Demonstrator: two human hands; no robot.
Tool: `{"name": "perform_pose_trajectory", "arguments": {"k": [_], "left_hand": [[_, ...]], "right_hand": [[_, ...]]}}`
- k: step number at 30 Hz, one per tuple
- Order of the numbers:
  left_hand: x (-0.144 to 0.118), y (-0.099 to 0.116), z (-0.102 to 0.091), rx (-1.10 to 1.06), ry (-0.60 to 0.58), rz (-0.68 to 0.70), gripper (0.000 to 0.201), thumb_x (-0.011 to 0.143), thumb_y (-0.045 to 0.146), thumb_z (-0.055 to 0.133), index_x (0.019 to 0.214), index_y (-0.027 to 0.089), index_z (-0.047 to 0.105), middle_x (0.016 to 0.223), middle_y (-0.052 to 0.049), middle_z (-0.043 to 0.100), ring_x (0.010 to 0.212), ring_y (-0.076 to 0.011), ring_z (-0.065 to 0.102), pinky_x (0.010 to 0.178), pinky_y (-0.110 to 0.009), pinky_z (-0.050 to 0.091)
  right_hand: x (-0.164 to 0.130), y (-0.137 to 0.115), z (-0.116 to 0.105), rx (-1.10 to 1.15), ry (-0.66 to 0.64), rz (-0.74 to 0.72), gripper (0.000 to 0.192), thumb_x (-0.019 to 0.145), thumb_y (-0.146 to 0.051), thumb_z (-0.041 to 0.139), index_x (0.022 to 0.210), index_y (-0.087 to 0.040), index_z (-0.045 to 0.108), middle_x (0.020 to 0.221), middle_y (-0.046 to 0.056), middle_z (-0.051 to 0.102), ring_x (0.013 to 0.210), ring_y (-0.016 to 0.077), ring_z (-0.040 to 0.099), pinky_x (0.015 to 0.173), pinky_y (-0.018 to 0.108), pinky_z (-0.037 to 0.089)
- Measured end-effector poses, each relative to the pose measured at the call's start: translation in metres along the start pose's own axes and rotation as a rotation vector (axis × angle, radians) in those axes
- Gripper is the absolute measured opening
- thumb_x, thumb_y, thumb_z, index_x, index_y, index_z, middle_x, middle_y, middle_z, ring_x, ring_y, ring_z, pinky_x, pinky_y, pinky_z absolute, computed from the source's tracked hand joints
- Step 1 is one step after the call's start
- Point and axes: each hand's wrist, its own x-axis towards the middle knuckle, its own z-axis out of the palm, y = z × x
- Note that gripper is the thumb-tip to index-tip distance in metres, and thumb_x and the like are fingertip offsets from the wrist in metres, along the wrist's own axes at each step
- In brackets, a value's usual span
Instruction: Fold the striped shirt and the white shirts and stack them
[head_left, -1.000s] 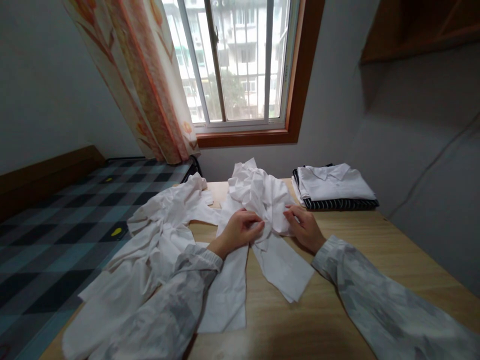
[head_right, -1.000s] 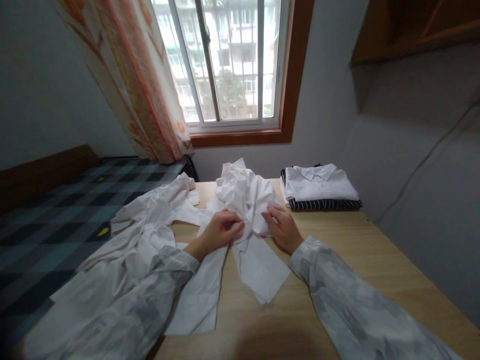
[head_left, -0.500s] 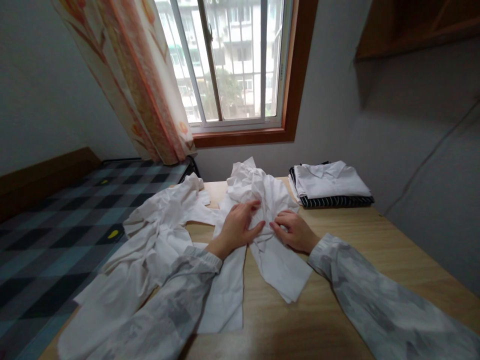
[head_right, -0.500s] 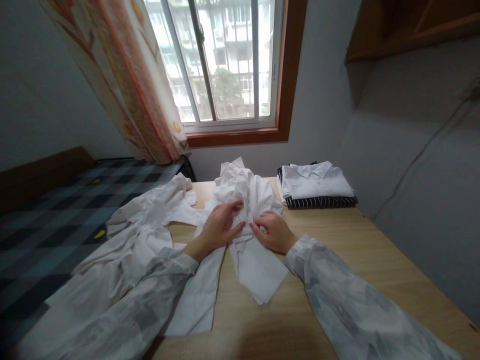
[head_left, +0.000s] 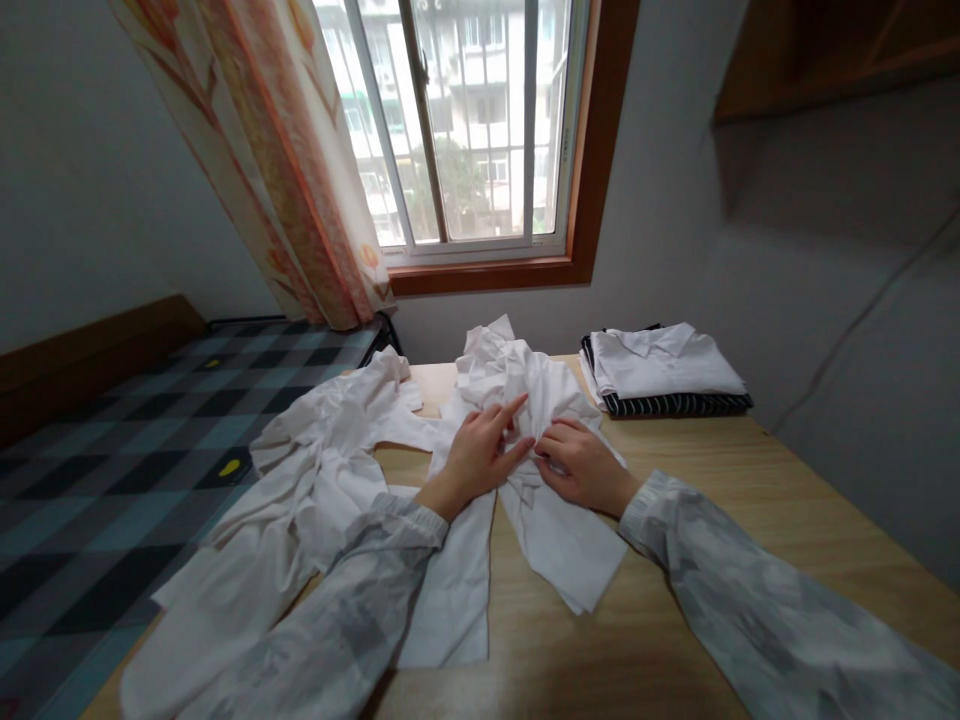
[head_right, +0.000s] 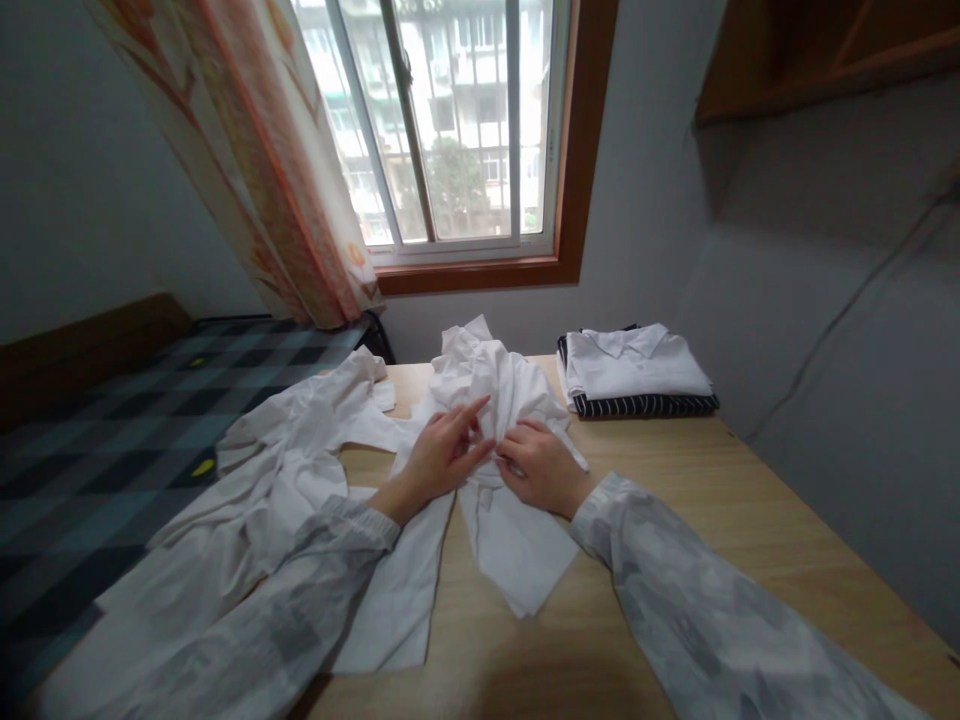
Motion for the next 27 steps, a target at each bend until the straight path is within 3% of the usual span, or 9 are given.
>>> {"name": "perform_pose_trajectory", "arguments": {"k": [5, 10, 14, 17, 19, 22, 24, 27], "left_hand": [[0.0, 0.004, 0.001, 0.031, -0.003, -0.047, 0.061, 0.104, 0.05, 0.074, 0.158, 0.025, 0.064, 0.098, -0.002, 0.073, 0.078, -0.0201, 0.067, 0.087, -0.037, 0.049], [0.0, 0.003, 0.004, 0.043, 0.111, -0.161, 0.029, 0.105, 0.047, 0.072, 0.114, 0.021, 0.08, 0.078, 0.0, 0.069, 0.065, -0.0173, 0.061, 0.074, -0.033, 0.043], [0.001, -0.001, 0.006, 0.01, 0.143, -0.309, 0.036, 0.1, 0.056, 0.077, 0.089, 0.022, 0.082, 0.06, 0.002, 0.062, 0.056, -0.0158, 0.055, 0.062, -0.03, 0.034], [0.0, -0.006, 0.007, -0.076, 0.111, -0.369, 0.032, 0.097, 0.05, 0.077, 0.083, 0.021, 0.08, 0.06, 0.003, 0.064, 0.056, -0.0145, 0.054, 0.061, -0.029, 0.032], [0.0, -0.008, 0.007, -0.158, 0.099, -0.345, 0.025, 0.095, 0.041, 0.075, 0.08, 0.02, 0.077, 0.065, 0.003, 0.066, 0.059, -0.0135, 0.053, 0.062, -0.028, 0.034], [0.0, -0.008, 0.004, -0.296, 0.082, -0.284, 0.023, 0.092, 0.035, 0.071, 0.075, 0.019, 0.069, 0.069, 0.002, 0.063, 0.064, -0.0129, 0.052, 0.063, -0.026, 0.036], [0.0, -0.007, 0.001, -0.377, 0.027, -0.275, 0.026, 0.092, 0.038, 0.071, 0.075, 0.019, 0.066, 0.068, 0.002, 0.059, 0.065, -0.0129, 0.05, 0.062, -0.026, 0.036], [0.001, -0.005, -0.003, -0.458, -0.057, -0.281, 0.031, 0.092, 0.044, 0.077, 0.078, 0.019, 0.066, 0.07, 0.003, 0.055, 0.064, -0.0122, 0.048, 0.06, -0.025, 0.035]], "right_hand": [[0.002, -0.008, -0.004, -0.053, -0.061, -0.191, 0.018, 0.107, -0.018, 0.059, 0.093, -0.025, 0.069, 0.094, 0.007, 0.072, 0.094, 0.0262, 0.066, 0.11, 0.047, 0.054], [0.002, -0.009, -0.006, -0.035, -0.067, -0.251, 0.024, 0.109, -0.021, 0.057, 0.089, -0.025, 0.069, 0.086, 0.005, 0.07, 0.086, 0.0242, 0.066, 0.108, 0.046, 0.056], [0.002, -0.013, -0.007, -0.019, -0.1, -0.296, 0.025, 0.108, -0.022, 0.058, 0.086, -0.026, 0.069, 0.084, 0.004, 0.07, 0.083, 0.0236, 0.065, 0.109, 0.046, 0.056], [0.003, -0.019, -0.007, 0.007, -0.117, -0.319, 0.026, 0.107, -0.022, 0.059, 0.084, -0.027, 0.068, 0.082, 0.004, 0.071, 0.081, 0.0235, 0.065, 0.11, 0.047, 0.056], [0.003, -0.019, -0.01, 0.058, -0.12, -0.278, 0.028, 0.107, -0.023, 0.059, 0.082, -0.027, 0.069, 0.08, 0.003, 0.071, 0.079, 0.0228, 0.065, 0.11, 0.046, 0.056], [0.006, -0.011, -0.017, 0.129, -0.105, -0.102, 0.031, 0.111, -0.027, 0.056, 0.082, -0.026, 0.07, 0.082, 0.004, 0.072, 0.081, 0.0226, 0.067, 0.096, 0.042, 0.058], [0.008, 0.0, -0.024, 0.135, -0.018, 0.03, 0.026, 0.112, -0.028, 0.057, 0.092, -0.025, 0.074, 0.094, 0.007, 0.075, 0.092, 0.0249, 0.07, 0.092, 0.041, 0.057], [0.008, 0.02, -0.028, 0.074, 0.166, 0.148, 0.015, 0.106, -0.028, 0.066, 0.117, -0.024, 0.075, 0.123, 0.013, 0.077, 0.12, 0.032, 0.069, 0.107, 0.049, 0.055]]}}
